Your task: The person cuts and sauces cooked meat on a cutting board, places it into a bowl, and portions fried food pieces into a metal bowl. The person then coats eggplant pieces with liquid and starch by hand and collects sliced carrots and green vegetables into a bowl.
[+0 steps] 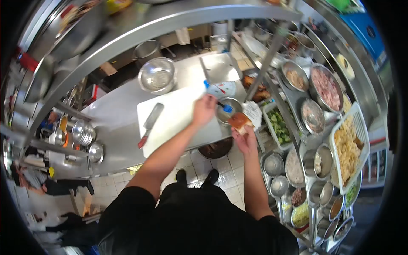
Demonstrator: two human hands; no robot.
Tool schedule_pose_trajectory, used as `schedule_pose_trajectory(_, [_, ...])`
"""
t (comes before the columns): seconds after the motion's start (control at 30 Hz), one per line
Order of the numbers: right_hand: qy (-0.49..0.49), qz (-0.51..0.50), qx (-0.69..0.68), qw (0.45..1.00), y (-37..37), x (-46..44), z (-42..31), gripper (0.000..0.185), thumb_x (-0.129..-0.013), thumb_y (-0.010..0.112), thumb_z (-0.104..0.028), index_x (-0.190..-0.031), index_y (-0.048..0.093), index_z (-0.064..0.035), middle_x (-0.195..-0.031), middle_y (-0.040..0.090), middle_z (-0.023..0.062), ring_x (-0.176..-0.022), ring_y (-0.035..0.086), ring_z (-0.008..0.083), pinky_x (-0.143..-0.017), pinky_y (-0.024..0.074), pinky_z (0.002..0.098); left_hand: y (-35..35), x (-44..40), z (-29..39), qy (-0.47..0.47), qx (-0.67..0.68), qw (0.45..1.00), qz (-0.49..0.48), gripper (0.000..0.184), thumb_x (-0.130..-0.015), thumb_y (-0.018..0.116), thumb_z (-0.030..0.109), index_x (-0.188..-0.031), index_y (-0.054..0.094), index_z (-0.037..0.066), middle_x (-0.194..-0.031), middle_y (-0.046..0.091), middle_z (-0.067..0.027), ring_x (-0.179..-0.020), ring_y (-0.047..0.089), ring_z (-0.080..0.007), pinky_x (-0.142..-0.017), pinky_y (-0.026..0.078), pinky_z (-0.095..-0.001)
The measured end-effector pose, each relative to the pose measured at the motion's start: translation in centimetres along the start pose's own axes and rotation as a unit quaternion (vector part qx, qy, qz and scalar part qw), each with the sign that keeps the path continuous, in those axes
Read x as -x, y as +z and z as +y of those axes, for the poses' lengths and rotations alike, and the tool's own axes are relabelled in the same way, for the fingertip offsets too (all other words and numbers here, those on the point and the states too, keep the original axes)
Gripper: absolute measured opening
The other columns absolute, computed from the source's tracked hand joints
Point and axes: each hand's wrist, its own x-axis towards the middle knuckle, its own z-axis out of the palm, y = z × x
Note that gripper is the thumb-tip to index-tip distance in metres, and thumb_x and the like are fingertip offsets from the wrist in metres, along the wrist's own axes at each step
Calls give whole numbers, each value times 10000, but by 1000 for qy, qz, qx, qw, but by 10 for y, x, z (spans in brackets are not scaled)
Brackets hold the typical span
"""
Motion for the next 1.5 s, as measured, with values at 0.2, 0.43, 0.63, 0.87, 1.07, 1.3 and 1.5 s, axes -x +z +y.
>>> schedule_pose_trajectory(0.2, [-4,74,50,996,7,24,14,450,-863,659,-149,-1272,500,-49,-1175,609,128,-983,628,315,-839,562,385,-72,29,-34,155,-243,957,-42,194,-895,573,223,-985,627,61,-993,648,-156,-870,645,-336,-754,524,-453])
schedule_pose_trajectory(0.43, [12,62,151,987,76,59,102,429,-857,673,-163,-1240,520,-46,-1091,632,130,-838,661,278,-712,589,327,-471,80,-199,-136,-552,782,256,218,-863,551,155,-1038,618,42,-942,659,-143,-822,665,-302,-666,525,-425])
schedule_pose_trajectory(0.63, [103,30,179,978,134,42,218,496,-848,686,-171,-1293,494,-63,-1115,626,147,-858,656,309,-694,592,331,-681,140,-210,-356,-518,763,154,284,-857,588,222,-1033,694,25,-1115,666,-207,-1041,659,-327,-875,540,-431])
schedule_pose_trajectory(0.87, [166,-36,262,950,236,26,331,488,-843,634,-119,-1298,480,-29,-1169,620,145,-924,652,313,-782,578,392,-735,156,-227,-198,-507,834,93,245,-821,582,217,-978,719,89,-928,686,-199,-898,661,-380,-841,522,-474])
schedule_pose_trajectory(1.07, [163,-77,307,935,290,32,349,517,-828,634,-28,-1310,453,18,-1128,615,127,-965,646,236,-816,557,345,-744,149,-178,-98,-390,873,274,199,-863,607,243,-872,701,68,-797,669,-197,-780,658,-379,-725,509,-474])
schedule_pose_trajectory(1.3, [-15,-62,536,842,327,60,369,895,-617,831,-122,-1377,374,-6,-1246,502,155,-974,630,268,-718,579,371,-541,194,-137,120,-361,925,18,100,-717,674,30,-811,642,34,-887,648,-125,-831,608,-342,-760,495,-432])
schedule_pose_trajectory(1.5, [-199,8,877,436,282,66,373,868,-697,748,-159,-1432,303,-41,-1360,431,219,-975,610,435,-843,508,466,-402,197,-112,299,-186,936,-28,123,-688,673,-7,-791,637,51,-872,654,-87,-804,590,-315,-741,486,-419])
